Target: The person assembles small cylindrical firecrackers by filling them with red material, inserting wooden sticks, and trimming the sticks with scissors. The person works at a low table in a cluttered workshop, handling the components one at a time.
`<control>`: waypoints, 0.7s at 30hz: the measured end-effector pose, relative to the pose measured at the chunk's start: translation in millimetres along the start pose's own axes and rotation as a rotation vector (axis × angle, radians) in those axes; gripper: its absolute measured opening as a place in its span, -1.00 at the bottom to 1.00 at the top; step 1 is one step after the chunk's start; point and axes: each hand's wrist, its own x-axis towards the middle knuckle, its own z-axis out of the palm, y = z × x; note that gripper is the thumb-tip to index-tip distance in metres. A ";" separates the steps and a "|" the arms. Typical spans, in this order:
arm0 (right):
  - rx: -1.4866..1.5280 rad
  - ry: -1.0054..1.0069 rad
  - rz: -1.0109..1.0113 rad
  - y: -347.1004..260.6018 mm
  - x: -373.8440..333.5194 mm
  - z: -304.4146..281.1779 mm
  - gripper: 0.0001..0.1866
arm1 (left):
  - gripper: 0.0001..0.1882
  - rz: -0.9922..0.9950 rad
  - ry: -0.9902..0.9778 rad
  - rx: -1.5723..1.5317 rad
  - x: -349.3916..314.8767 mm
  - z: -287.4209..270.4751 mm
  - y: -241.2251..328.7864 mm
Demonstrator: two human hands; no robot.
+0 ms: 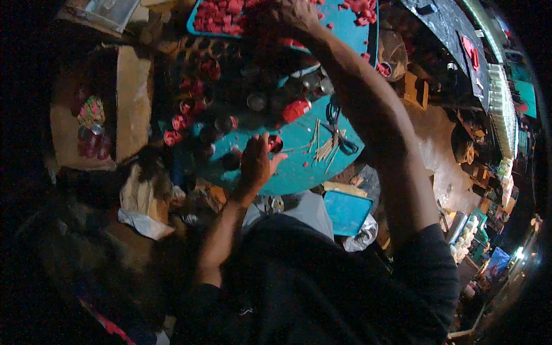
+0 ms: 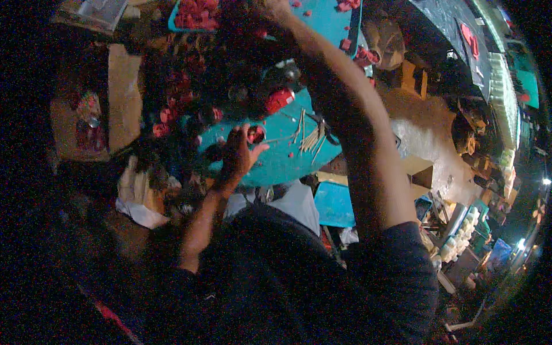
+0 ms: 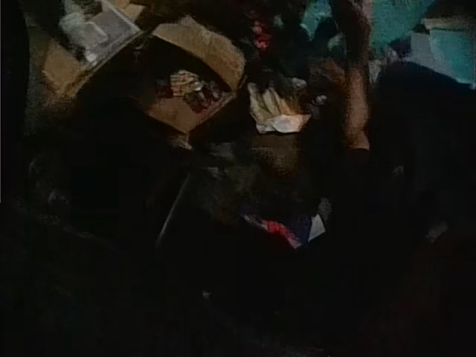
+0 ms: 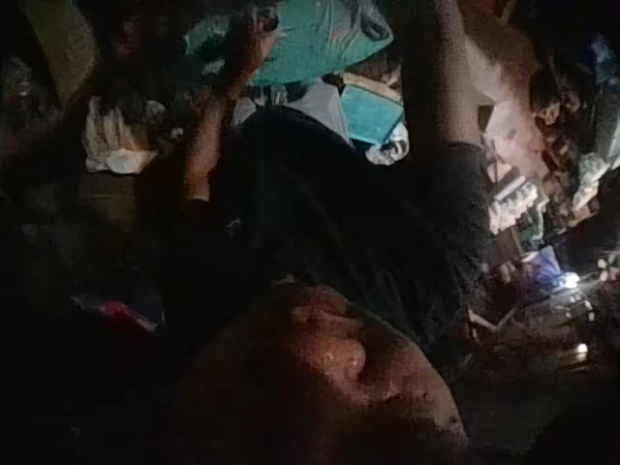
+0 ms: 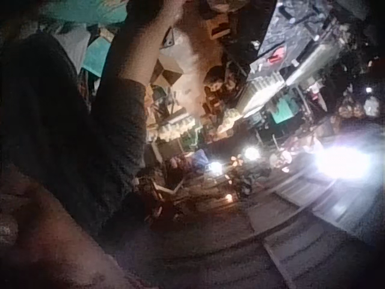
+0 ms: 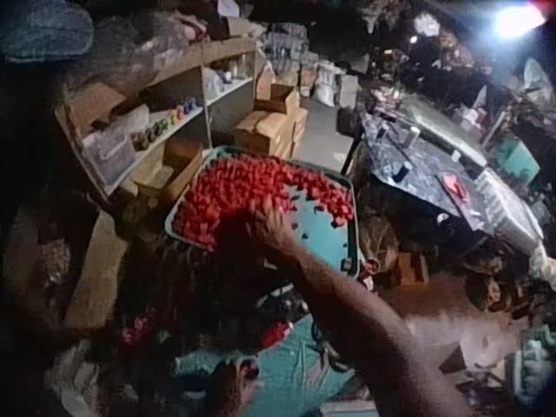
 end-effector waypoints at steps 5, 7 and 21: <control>0.006 0.295 0.174 5.2 9.5 33.8 -0.30 | -0.34 0.150 0.140 -0.047 4.4 -17.5 -13.5; 0.447 0.010 0.423 13.7 21.0 31.4 -0.55 | -0.48 0.159 0.041 -0.054 7.0 -34.5 -25.3; 2.535 0.465 1.649 23.8 -74.3 -203.4 -0.66 | -0.90 0.377 -0.048 -0.023 27.7 -26.5 -27.1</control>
